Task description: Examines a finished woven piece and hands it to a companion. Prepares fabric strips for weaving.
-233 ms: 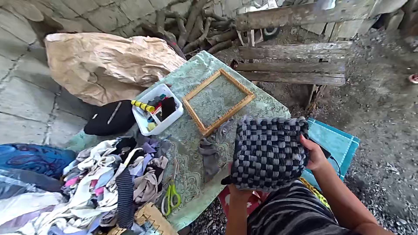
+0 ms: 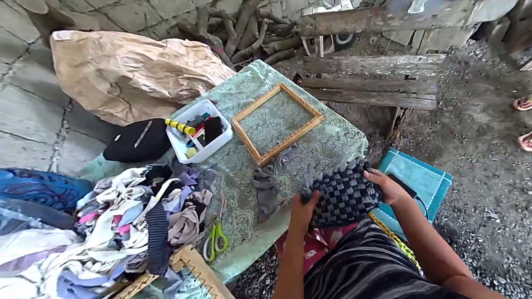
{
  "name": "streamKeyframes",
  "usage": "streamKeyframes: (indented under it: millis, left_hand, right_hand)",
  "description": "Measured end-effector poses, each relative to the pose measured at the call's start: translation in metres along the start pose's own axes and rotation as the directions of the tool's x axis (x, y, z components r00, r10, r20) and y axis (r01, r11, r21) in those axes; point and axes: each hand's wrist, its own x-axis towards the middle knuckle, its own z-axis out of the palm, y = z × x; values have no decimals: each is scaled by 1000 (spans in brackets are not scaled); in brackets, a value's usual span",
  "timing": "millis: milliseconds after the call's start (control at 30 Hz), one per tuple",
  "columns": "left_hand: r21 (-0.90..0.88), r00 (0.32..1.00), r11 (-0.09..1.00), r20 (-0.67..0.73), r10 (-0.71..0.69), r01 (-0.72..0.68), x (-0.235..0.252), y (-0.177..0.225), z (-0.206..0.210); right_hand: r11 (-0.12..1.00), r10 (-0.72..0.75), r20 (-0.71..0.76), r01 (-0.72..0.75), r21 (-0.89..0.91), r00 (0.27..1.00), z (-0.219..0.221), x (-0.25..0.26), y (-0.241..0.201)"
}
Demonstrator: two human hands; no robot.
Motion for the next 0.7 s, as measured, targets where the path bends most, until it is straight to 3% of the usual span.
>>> streamKeyframes:
  millis: [100,200,300,367,467,533,700]
  left_hand:
    - [-70,992,995,-99,-78,71,3,-5,-1]
    - [-453,988,877,65,-143,157,1,-11,-15]
    - [-667,987,728,115,-111,160,0,-7,-15]
    - [-687,993,718,66,-93,113,1,-4,-16]
    - [-600,992,798,-56,-112,56,5,4,-29]
    - [-547,982,836,-134,-132,37,6,7,-41]
    - [-527,974,842,-226,-11,-113,-2,-3,-59]
  right_hand:
    - [996,-71,-119,64,-62,990,3,12,5]
    - [989,-47,-167,68,128,985,5,19,7]
    - [964,-13,-161,55,261,987,12,27,8]
    - [987,-36,-13,38,156,999,14,26,13]
    - [999,0,192,-7,33,981,19,23,19]
    - [998,-49,162,54,-25,986,29,30,20]
    - [976,-182,107,193,-102,977,47,51,19]
